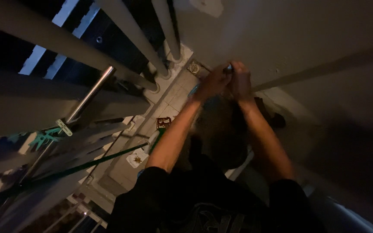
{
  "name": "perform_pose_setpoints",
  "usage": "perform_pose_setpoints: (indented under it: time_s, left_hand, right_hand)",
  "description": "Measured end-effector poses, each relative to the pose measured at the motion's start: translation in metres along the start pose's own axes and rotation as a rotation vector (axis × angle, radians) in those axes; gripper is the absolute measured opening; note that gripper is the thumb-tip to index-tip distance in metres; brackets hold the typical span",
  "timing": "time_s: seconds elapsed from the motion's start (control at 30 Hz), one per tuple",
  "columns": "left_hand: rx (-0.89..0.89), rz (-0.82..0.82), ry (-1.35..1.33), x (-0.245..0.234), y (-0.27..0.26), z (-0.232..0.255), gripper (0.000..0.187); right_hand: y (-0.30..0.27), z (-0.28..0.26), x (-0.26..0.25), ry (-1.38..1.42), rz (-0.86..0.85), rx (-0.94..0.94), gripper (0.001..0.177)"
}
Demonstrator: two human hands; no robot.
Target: Attaching or repairing the top handle component of a mop or broom.
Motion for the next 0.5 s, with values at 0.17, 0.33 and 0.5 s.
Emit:
perform_pose_setpoints:
  time_s: [0.17,0.33,0.5]
  left_hand:
    - [-0.035,0.059,0.139,-0.001,-0.002,0.015,0.054]
    - [-0.138,-0.026,0.018,-0.014,-0.013,0.042,0.049]
    - [-0.172,0.075,0.108,-0.02,-0.018,0.054,0.062]
  right_hand:
    - [-0.004,0.006,0.002,-0.023,-0.022,0.061,0.028]
    - [0.002,-0.002,0.002,-0.072,-0.035,0.039,0.045]
    - [0.008,-0.011,0.0,-0.143,-0.017,0.026,0.048]
Point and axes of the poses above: each hand's wrist, its own y-axis towards the middle knuckle, its own x-axis out of the palm, z = x × y, the point moved 2 cm from there along y, towards the middle knuckle, and after that the axes turned 3 degrees about z, right-handed, at the moved point
